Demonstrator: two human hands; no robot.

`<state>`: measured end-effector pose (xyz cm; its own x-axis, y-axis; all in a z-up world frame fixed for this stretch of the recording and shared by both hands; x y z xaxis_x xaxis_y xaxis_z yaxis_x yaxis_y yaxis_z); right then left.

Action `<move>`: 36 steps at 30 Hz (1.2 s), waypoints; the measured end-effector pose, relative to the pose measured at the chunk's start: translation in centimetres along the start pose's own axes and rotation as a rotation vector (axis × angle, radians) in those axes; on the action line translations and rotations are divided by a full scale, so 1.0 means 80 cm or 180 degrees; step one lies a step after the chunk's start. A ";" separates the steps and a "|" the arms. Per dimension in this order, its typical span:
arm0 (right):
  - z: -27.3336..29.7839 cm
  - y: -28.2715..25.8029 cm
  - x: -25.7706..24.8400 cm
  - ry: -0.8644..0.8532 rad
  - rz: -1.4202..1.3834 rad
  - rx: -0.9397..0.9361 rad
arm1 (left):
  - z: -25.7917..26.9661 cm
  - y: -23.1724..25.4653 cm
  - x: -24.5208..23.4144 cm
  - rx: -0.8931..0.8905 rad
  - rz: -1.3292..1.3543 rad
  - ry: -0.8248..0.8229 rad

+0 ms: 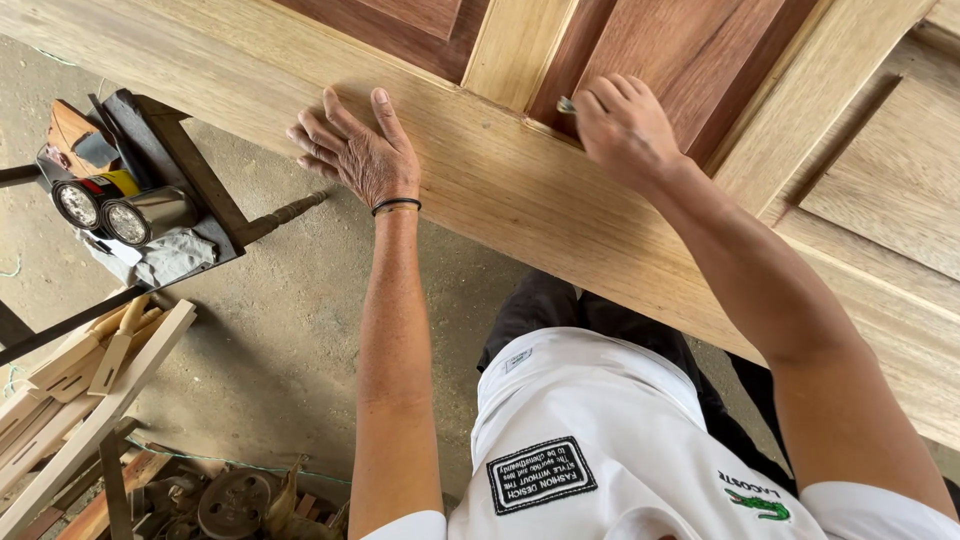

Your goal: Sanding a wooden door with sandpaper

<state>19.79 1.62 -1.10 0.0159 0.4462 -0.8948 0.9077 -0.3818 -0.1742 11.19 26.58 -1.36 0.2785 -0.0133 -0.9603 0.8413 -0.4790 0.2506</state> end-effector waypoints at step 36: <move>0.067 0.023 -0.035 -0.0338 0.0163 -0.0101 | -0.003 0.001 0.001 -0.0077 0.0081 -0.0062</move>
<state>19.18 -4.65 -1.11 0.0194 0.3379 -0.9410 0.9197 -0.3753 -0.1157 11.39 26.78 -1.36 0.2911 -0.0424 -0.9557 0.8450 -0.4570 0.2777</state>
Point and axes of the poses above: each hand's wrist, its own z-axis away from the middle knuckle, its own x-axis out of the palm, y = z × x, the point moved 3 cm from there along -z, towards the middle knuckle, and after that the axes turned 9 degrees about -x, right-handed, at the moved point
